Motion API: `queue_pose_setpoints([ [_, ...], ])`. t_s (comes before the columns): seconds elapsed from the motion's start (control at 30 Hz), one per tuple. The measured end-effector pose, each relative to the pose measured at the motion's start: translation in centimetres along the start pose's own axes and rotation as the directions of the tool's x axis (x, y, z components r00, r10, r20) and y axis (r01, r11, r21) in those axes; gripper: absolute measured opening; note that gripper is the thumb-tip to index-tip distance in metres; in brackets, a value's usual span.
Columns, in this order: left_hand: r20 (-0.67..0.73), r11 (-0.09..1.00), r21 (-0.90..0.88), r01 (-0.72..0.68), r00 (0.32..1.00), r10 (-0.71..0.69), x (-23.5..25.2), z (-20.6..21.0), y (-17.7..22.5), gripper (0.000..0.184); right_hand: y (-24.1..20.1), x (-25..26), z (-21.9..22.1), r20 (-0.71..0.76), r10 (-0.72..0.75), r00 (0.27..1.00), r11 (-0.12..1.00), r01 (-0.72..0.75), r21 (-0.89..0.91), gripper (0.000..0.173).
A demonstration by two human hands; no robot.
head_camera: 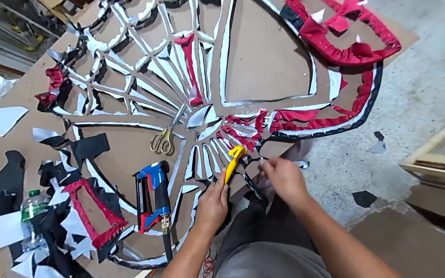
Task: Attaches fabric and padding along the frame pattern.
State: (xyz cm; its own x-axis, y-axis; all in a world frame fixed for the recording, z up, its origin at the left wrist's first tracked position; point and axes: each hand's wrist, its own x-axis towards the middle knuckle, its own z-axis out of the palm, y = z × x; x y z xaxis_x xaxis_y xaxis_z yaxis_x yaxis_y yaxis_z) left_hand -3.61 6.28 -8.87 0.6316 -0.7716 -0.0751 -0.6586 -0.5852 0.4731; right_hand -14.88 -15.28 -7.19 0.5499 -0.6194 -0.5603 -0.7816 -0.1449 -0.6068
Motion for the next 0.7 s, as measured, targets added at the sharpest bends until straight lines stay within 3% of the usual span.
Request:
queue_pose_setpoints([
  [0.07,-0.007,0.999,-0.047,0.015,1.0,-0.016,0.0,-0.1,0.0,0.044,1.1,1.2,-0.4,-0.137,-0.181,0.974,0.977,0.162,-0.141,0.035],
  [0.13,-0.017,0.991,-0.124,0.055,0.998,-0.057,-0.1,-0.9,0.2,0.043,2.1,3.2,0.2,-0.083,-0.271,0.959,0.94,0.245,-0.238,0.036],
  [0.27,-0.173,0.994,-0.103,0.025,0.984,-0.043,-0.6,-3.1,1.1,0.045,2.1,4.6,0.3,0.102,-0.151,0.983,0.966,0.168,-0.197,0.031],
  [0.33,-0.184,0.997,-0.072,-0.021,0.983,0.008,-0.3,-3.3,1.6,0.044,1.4,5.6,-1.3,0.277,-0.063,0.959,0.982,0.109,-0.153,0.039],
  [0.4,-0.151,0.996,-0.032,-0.077,0.986,0.072,-0.3,-2.4,1.4,0.042,1.0,6.3,-2.1,0.354,-0.035,0.935,0.983,0.095,-0.155,0.036],
  [0.47,-0.083,0.991,0.014,-0.132,0.988,0.132,-0.4,-0.9,0.6,0.041,0.6,6.3,-2.1,0.327,-0.001,0.945,0.982,0.063,-0.178,0.032],
  [0.57,-0.001,0.994,0.048,-0.098,0.995,0.098,0.1,-0.5,1.0,0.041,0.0,6.2,-1.6,0.278,0.045,0.96,0.982,0.009,-0.188,0.031],
  [0.7,-0.141,0.994,0.014,-0.109,0.984,0.11,0.7,-2.6,3.1,0.042,-0.4,6.8,-1.8,0.293,0.057,0.954,0.977,0.007,-0.213,0.034],
])
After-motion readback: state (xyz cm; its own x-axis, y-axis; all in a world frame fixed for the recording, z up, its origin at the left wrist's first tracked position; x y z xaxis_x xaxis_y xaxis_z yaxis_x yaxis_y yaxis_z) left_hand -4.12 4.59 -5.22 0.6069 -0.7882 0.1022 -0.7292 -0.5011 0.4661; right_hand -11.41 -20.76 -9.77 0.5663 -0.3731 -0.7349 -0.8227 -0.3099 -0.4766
